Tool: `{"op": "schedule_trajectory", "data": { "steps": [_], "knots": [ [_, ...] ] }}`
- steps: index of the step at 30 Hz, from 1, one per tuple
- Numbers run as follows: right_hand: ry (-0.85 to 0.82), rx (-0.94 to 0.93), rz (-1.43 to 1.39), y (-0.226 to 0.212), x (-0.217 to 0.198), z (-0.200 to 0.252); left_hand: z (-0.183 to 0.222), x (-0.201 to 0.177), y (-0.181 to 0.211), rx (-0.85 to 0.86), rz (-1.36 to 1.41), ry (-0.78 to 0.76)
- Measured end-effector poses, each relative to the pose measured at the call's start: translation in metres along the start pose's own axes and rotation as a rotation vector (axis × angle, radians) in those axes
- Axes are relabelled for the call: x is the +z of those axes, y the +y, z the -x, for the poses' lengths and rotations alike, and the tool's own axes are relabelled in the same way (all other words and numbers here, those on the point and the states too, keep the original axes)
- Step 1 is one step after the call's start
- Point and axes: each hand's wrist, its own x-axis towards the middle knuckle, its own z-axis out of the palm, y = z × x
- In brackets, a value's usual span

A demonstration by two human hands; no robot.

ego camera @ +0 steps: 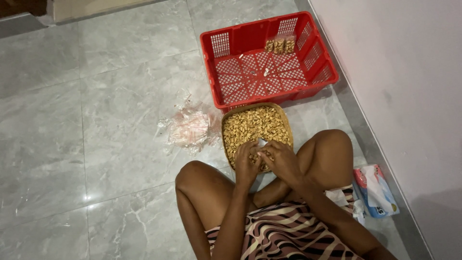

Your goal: Packing small food items from a basket into plastic bags using a spoon while sitting on the floor.

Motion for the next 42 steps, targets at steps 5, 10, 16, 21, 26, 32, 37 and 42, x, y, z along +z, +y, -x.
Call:
{"op": "schedule_trajectory", "data": {
  "steps": [5,10,16,21,26,32,37,42],
  "knots": [
    [0.046,0.082,-0.119,-0.007,-0.011,-0.003,-0.004,-0.001,-0.011,-0.015,0.055,0.084],
    [-0.247,0.312,0.263,0.067,0.012,0.012,-0.008,-0.015,-0.001,-0.168,0.396,0.149],
    [-0.310,0.270,0.468,0.108,0.040,0.034,-0.009,-0.015,0.002,-0.223,0.613,0.173],
    [-0.261,0.434,0.124,0.021,-0.012,0.009,-0.010,-0.012,-0.006,-0.213,0.609,0.180],
    [-0.269,0.620,-0.188,-0.002,-0.053,-0.031,-0.009,-0.013,-0.011,-0.218,0.568,0.209],
    [0.099,1.049,-0.863,-0.057,-0.056,-0.064,-0.011,-0.009,-0.021,-0.207,0.580,0.218],
    [-0.203,0.993,-0.663,0.053,0.023,-0.051,-0.009,-0.013,-0.011,-0.240,0.600,0.234],
    [-0.305,0.469,-0.305,0.086,0.034,-0.012,-0.015,-0.011,-0.013,-0.239,0.579,0.219]
  ]
}}
